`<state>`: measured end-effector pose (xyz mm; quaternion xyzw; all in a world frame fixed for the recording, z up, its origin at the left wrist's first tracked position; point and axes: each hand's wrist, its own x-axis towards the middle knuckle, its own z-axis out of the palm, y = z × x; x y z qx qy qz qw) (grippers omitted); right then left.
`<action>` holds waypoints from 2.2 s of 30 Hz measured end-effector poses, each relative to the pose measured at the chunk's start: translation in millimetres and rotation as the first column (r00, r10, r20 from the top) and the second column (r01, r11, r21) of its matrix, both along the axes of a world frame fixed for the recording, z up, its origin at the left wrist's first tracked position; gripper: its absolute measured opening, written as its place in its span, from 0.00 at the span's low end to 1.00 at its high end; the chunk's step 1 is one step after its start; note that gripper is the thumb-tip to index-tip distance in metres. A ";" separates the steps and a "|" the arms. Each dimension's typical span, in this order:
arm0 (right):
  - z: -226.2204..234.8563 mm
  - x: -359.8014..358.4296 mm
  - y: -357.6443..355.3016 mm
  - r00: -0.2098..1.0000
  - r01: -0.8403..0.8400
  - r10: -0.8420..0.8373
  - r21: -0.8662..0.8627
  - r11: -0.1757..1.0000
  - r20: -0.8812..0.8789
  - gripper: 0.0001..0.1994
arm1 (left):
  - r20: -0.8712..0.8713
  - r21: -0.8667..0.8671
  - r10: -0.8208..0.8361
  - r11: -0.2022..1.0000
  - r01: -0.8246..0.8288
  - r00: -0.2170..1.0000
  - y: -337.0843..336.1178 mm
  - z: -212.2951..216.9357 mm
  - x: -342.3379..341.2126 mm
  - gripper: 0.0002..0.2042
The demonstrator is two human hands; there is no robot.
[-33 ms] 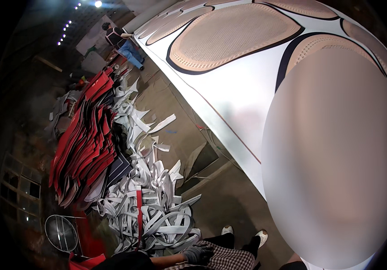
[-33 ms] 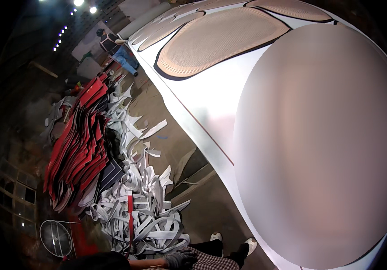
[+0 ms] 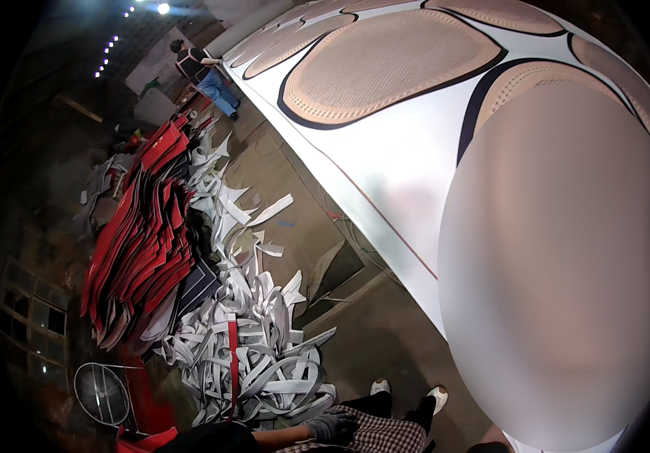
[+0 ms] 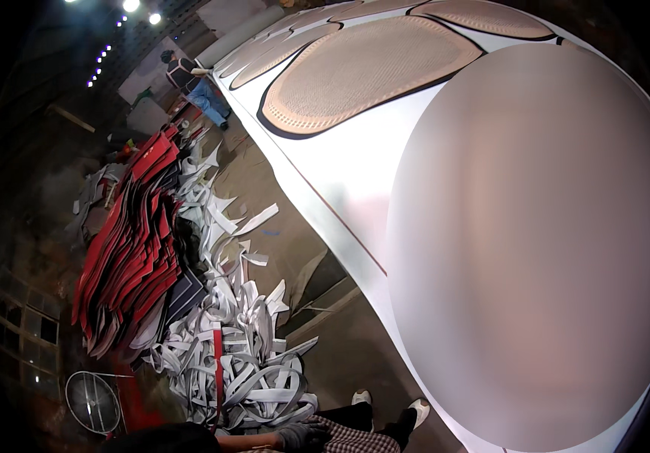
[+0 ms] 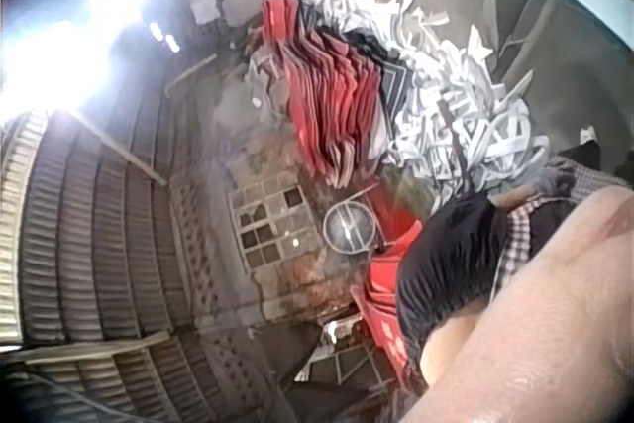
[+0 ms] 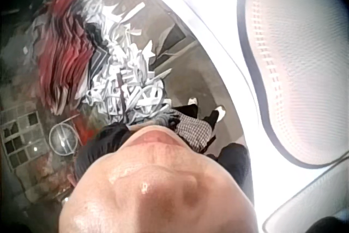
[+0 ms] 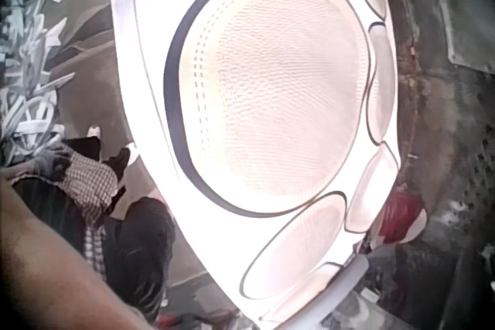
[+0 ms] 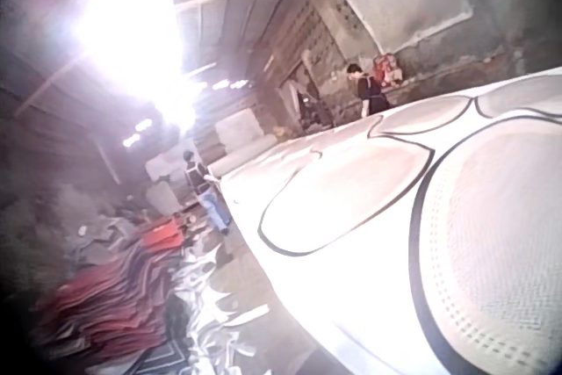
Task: The person unrolls a large sheet of material containing circular patterns, then uses an electric rotary cutter to cut along the black outlines of the circles, removing the excess material by hand.
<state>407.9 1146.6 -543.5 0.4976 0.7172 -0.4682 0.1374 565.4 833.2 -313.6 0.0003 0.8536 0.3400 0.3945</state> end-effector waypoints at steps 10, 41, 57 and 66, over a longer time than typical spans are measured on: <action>203.3 33.0 -1.4 0.973 -0.213 0.119 -0.579 0.787 -0.196 0.23 | 0.173 -0.061 0.438 0.899 -0.434 0.882 -11.6 78.8 -25.1 0.24; 599.7 107.1 -78.0 0.697 -0.610 -0.125 -0.675 0.414 -0.706 0.26 | 0.386 0.850 0.111 0.342 -0.400 0.916 93.3 343.5 -90.2 0.25; 559.7 181.4 115.2 0.623 -0.656 -0.204 -0.647 0.389 -0.755 0.25 | 0.407 0.884 0.042 0.232 -0.405 0.913 306.5 340.7 12.4 0.26; 555.7 222.4 156.7 0.606 -0.655 -0.240 -0.647 0.391 -0.759 0.25 | 0.338 0.915 -0.035 0.247 -0.320 0.940 341.9 330.2 11.5 0.24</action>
